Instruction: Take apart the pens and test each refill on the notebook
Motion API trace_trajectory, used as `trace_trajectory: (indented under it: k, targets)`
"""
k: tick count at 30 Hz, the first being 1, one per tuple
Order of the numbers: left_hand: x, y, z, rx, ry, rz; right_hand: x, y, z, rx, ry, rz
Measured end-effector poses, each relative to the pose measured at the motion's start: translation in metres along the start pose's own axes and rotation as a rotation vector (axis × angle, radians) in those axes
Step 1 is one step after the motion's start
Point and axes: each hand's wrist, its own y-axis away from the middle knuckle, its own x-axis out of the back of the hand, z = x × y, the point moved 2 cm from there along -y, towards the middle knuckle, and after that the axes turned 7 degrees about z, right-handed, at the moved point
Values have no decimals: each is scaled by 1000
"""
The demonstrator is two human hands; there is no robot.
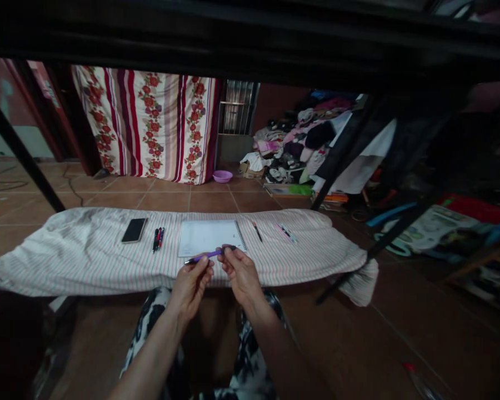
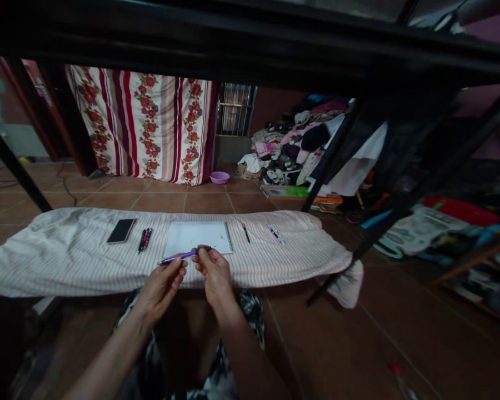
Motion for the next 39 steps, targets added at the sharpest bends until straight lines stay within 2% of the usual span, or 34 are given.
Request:
trace_trajectory:
  k: [7,13,19,24,30,36,39]
  targets:
    - [7,46,-1,-52,61,-11,3,49,-7,4,32,-36]
    - [8,65,2,-85,12,-6,3,68,-10,27,36,-48]
    - [10,64,2,-117,-34,-71,5,69,-5,33,3,-37]
    - [15,54,0,-65,-7,21,8,65,-4,-32,-25,-102]
    - [14,47,-5,-36,-5,19,14,54,0,-48,8,-39]
    - [17,43,-7,-33,9,39,15,53,8,-70,-20,-99]
    - [17,43,-9,-43,9,41,15,49,11,-41,-5,-45]
